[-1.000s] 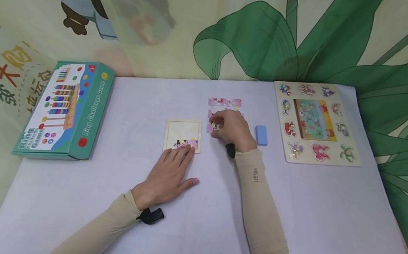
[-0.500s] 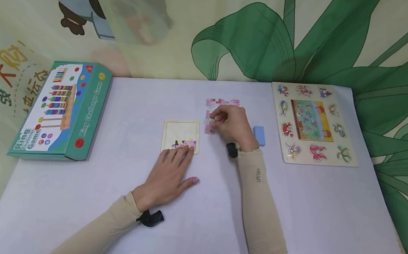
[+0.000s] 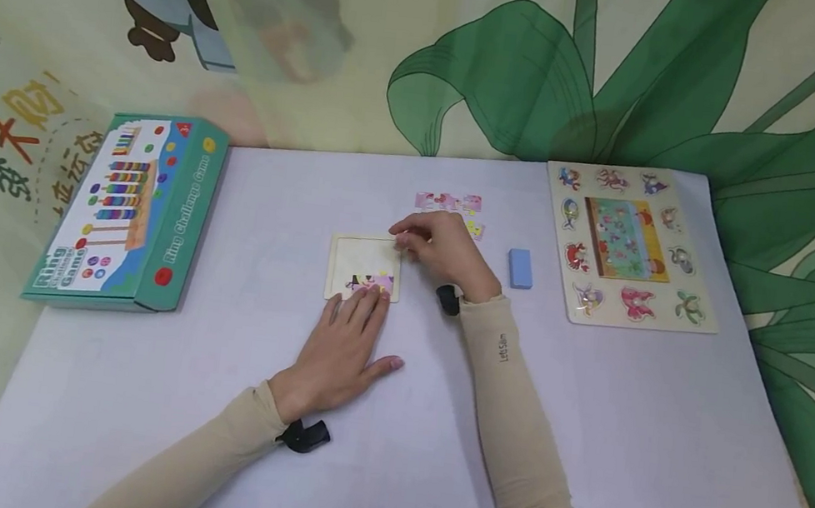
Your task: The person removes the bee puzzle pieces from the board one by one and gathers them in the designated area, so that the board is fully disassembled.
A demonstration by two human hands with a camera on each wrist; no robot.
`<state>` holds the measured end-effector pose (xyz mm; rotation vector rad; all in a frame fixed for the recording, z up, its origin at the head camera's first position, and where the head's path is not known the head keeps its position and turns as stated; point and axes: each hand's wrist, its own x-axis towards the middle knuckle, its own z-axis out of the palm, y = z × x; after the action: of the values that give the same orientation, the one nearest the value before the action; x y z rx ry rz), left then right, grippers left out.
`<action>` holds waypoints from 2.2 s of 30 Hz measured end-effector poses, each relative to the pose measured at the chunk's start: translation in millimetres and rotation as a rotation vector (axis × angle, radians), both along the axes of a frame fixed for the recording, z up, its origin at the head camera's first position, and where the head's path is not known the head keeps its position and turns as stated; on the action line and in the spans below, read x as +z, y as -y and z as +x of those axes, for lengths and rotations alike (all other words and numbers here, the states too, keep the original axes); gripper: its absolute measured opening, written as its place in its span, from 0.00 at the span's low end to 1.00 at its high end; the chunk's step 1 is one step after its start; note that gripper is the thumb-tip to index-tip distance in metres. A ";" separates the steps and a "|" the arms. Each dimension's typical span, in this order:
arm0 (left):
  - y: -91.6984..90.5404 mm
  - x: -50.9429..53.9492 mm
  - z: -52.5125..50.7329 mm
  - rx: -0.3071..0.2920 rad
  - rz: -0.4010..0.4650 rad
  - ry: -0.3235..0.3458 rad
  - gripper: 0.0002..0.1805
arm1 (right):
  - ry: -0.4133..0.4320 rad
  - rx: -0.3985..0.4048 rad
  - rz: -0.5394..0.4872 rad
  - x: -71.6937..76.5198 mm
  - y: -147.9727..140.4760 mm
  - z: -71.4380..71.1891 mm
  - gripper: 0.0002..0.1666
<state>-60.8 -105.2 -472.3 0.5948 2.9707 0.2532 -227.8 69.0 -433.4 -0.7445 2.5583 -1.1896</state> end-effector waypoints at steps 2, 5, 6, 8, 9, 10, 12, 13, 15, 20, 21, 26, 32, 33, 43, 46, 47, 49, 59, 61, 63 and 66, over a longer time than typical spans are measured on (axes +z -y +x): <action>-1.0 -0.1 2.1 0.008 0.002 0.004 0.53 | -0.003 0.028 0.030 0.2 7.6 2.4 0.11; -1.9 -0.5 4.9 0.011 0.009 -0.004 0.53 | 0.008 0.087 0.081 -0.5 17.2 6.9 0.12; -2.1 -0.5 5.5 0.014 0.006 -0.005 0.53 | 0.021 0.109 0.093 -0.9 20.1 8.5 0.12; -2.1 0.2 6.7 0.015 -0.011 -0.014 0.54 | 0.043 0.151 0.119 -1.9 25.2 11.7 0.12; -2.2 0.8 7.4 0.016 -0.020 -0.015 0.54 | 0.053 0.169 0.132 -2.5 27.6 13.3 0.12; -2.3 1.2 8.1 0.015 -0.029 -0.014 0.54 | 0.057 0.182 0.144 -3.3 29.9 14.5 0.12; -3.1 2.2 9.4 0.012 -0.040 -0.007 0.54 | 0.067 0.203 0.158 -5.3 34.3 16.5 0.11; -3.5 2.4 10.1 0.010 -0.043 -0.002 0.54 | 0.070 0.210 0.163 -5.8 36.4 17.6 0.11; -4.4 2.3 11.3 0.008 -0.048 0.006 0.55 | 0.073 0.217 0.162 -7.1 40.9 19.4 0.11; -5.2 2.1 13.2 0.012 -0.062 0.011 0.56 | 0.049 0.235 0.168 -7.9 50.3 23.0 0.09; -5.2 1.9 13.3 0.011 -0.063 0.010 0.56 | 0.044 0.235 0.174 -8.1 51.5 23.6 0.08; -5.2 2.0 12.4 -0.003 -0.056 -0.017 0.56 | 0.030 0.218 0.231 -11.4 53.5 25.2 0.07; -4.6 2.5 11.8 -0.008 -0.040 -0.035 0.55 | 0.018 0.218 0.239 -12.0 54.7 26.3 0.10; -4.5 2.4 11.8 -0.009 -0.042 -0.036 0.55 | 0.017 0.217 0.237 -11.6 54.8 26.3 0.10; -3.0 0.9 9.2 -0.009 -0.061 -0.076 0.54 | 0.028 0.196 0.218 -8.6 55.8 25.7 0.09; -2.1 1.1 8.5 -0.014 -0.062 -0.064 0.53 | 0.062 0.184 0.179 -8.4 55.7 25.7 0.08; -1.7 1.3 8.3 -0.016 -0.062 -0.060 0.52 | 0.073 0.182 0.161 -8.4 55.7 25.6 0.08; -1.0 1.9 7.6 -0.019 -0.054 -0.054 0.51 | 0.093 0.178 0.122 -8.6 55.8 25.4 0.07; 2.8 3.5 2.4 -0.030 -0.011 -0.044 0.51 | 0.099 0.135 -0.053 -6.5 39.5 16.1 0.04; 3.7 2.7 0.7 -0.031 -0.005 -0.042 0.50 | 0.124 0.109 -0.078 -4.7 31.7 11.1 0.04; 4.2 2.1 -0.7 -0.033 -0.004 -0.044 0.49 | 0.161 0.075 -0.105 -3.0 23.1 5.9 0.05; 4.7 2.0 -2.0 -0.032 -0.007 -0.045 0.49 | 0.220 0.021 -0.143 -0.6 10.4 -0.5 0.06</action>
<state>-62.8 -109.9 -470.3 0.6547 3.0013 0.2289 -228.3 58.6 -434.0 -0.6286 2.3018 -1.3765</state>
